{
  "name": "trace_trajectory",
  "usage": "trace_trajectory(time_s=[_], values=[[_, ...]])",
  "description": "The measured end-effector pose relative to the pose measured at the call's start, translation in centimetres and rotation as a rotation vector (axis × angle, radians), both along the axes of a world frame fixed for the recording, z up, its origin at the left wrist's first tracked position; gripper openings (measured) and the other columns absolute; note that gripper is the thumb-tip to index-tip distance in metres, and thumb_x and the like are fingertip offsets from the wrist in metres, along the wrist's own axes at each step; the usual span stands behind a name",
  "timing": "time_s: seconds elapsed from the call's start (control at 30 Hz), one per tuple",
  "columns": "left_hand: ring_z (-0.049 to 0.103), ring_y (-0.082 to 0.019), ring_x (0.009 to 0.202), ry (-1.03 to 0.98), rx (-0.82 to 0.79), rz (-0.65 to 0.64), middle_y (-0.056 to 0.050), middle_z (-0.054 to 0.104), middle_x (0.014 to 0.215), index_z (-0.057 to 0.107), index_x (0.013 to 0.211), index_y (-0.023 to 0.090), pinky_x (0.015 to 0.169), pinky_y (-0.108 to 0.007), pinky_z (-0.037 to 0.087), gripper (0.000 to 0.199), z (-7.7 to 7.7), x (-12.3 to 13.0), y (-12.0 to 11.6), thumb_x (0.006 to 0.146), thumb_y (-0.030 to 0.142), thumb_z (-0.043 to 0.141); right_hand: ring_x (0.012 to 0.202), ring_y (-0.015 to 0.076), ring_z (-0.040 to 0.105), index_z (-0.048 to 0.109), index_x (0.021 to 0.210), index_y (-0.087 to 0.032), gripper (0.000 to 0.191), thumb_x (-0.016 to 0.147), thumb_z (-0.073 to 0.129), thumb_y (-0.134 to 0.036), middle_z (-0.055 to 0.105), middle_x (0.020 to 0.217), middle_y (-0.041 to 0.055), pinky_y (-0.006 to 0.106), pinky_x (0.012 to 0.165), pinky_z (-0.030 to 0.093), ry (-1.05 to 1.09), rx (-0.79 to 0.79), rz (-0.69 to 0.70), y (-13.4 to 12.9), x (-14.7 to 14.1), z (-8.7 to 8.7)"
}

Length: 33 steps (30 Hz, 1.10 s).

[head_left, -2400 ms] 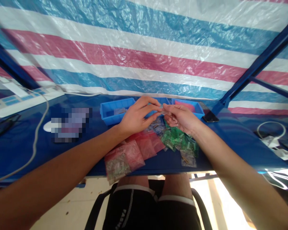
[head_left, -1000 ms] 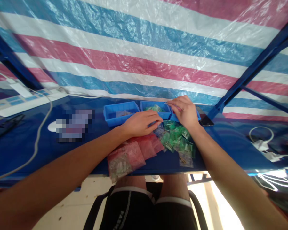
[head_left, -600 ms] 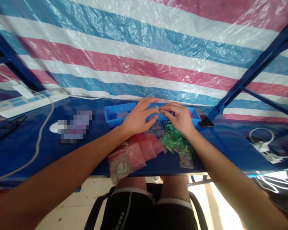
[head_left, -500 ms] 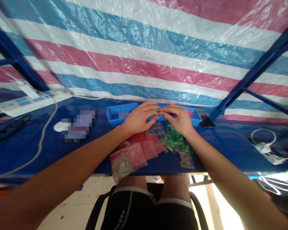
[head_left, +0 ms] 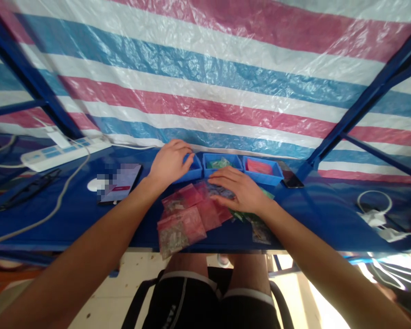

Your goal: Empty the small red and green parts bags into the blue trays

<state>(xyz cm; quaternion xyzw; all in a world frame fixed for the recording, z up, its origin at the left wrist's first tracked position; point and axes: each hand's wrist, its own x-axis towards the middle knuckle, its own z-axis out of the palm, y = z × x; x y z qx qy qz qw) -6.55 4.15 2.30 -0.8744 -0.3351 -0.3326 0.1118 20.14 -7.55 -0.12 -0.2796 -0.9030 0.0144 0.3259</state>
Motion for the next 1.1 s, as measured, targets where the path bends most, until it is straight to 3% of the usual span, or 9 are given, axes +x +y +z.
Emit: trace_trajectory(time_s=[0.07, 0.13, 0.23, 0.33, 0.5, 0.63, 0.73, 0.9, 1.1], values=[[0.073, -0.033, 0.108, 0.082, -0.093, 0.107, -0.015, 0.081, 0.102, 0.083, 0.098, 0.018, 0.099, -0.046, 0.055, 0.043, -0.5, -0.3, 0.1, 0.105, 0.047, 0.052, 0.144, 0.0342, 0.057, 0.060, 0.154, -0.025, 0.063, 0.100, 0.072, -0.055, 0.065, 0.154, 0.0144, 0.056, 0.126, 0.042, -0.101, -0.019, 0.106, -0.8, -1.3, 0.0], [0.076, -0.033, 0.096, 0.153, -0.179, 0.217, -0.015, 0.081, 0.091, 0.082, 0.088, 0.018, 0.086, -0.041, 0.055, 0.053, -0.6, -0.2, -0.2, 0.105, 0.056, 0.049, 0.151, 0.0365, 0.050, 0.057, 0.158, -0.023, 0.077, 0.096, 0.073, -0.065, 0.059, 0.161, 0.0165, 0.057, 0.128, 0.039, -0.174, -0.064, 0.116, -1.4, -2.3, -0.3], [0.076, -0.033, 0.086, 0.220, -0.231, 0.324, -0.016, 0.081, 0.087, 0.081, 0.082, 0.019, 0.074, -0.038, 0.050, 0.064, -0.3, 0.1, -0.7, 0.107, 0.063, 0.041, 0.144, 0.0324, 0.057, 0.060, 0.156, -0.020, 0.062, 0.106, 0.061, -0.058, 0.066, 0.154, 0.0165, 0.051, 0.124, 0.043, -0.267, -0.096, 0.149, -1.5, -3.2, -0.9], [0.076, -0.033, 0.090, 0.184, -0.186, 0.335, -0.013, 0.083, 0.096, 0.081, 0.085, 0.022, 0.071, -0.037, 0.045, 0.062, 0.1, 0.3, -1.3, 0.110, 0.060, 0.039, 0.136, 0.0291, 0.061, 0.067, 0.149, -0.020, 0.046, 0.112, 0.054, -0.045, 0.071, 0.145, 0.0149, 0.047, 0.119, 0.047, -0.281, -0.077, 0.140, -1.1, -3.3, -1.3], [0.074, -0.028, 0.095, 0.079, -0.048, 0.231, -0.010, 0.081, 0.098, 0.074, 0.080, 0.021, 0.072, -0.037, 0.044, 0.055, 0.3, 0.1, -1.9, 0.112, 0.050, 0.041, 0.123, 0.0268, 0.064, 0.076, 0.130, -0.021, 0.030, 0.112, 0.055, -0.029, 0.076, 0.129, 0.0117, 0.044, 0.109, 0.052, -0.255, -0.057, 0.151, -0.3, -3.9, -1.1], [0.071, -0.025, 0.090, 0.031, 0.044, 0.168, -0.008, 0.076, 0.087, 0.071, 0.077, 0.020, 0.071, -0.036, 0.044, 0.053, -0.1, 0.0, -2.0, 0.113, 0.047, 0.043, 0.106, 0.0255, 0.066, 0.076, 0.112, -0.017, 0.024, 0.111, 0.055, -0.028, 0.076, 0.107, 0.0108, 0.041, 0.102, 0.052, -0.306, -0.015, 0.104, 0.1, -5.1, -0.7], [0.070, -0.023, 0.089, 0.022, 0.076, 0.101, -0.008, 0.075, 0.086, 0.070, 0.076, 0.020, 0.069, -0.035, 0.044, 0.049, -0.4, 0.3, -2.0, 0.112, 0.045, 0.046, 0.099, 0.0251, 0.067, 0.073, 0.103, -0.016, 0.018, 0.109, 0.059, -0.025, 0.076, 0.102, 0.0096, 0.039, 0.098, 0.051, -0.390, 0.051, 0.076, 0.3, -5.9, -0.2], [0.067, -0.019, 0.081, 0.003, 0.091, -0.032, -0.005, 0.071, 0.079, 0.067, 0.074, 0.019, 0.069, -0.032, 0.045, 0.045, -0.8, 1.2, -2.3, 0.111, 0.039, 0.050, 0.101, 0.0258, 0.068, 0.071, 0.111, -0.015, 0.009, 0.107, 0.063, -0.018, 0.076, 0.104, 0.0102, 0.038, 0.093, 0.052, -0.491, 0.132, 0.069, 0.9, -6.0, 0.3], [0.069, -0.019, 0.083, -0.044, 0.008, -0.149, -0.005, 0.072, 0.082, 0.068, 0.076, 0.019, 0.076, -0.031, 0.050, 0.042, -1.6, 2.3, -2.5, 0.111, 0.036, 0.052, 0.114, 0.0269, 0.067, 0.069, 0.121, -0.016, 0.016, 0.108, 0.060, -0.015, 0.076, 0.117, 0.0121, 0.039, 0.103, 0.051, -0.388, 0.134, 0.026, 2.2, -4.4, -0.6]])
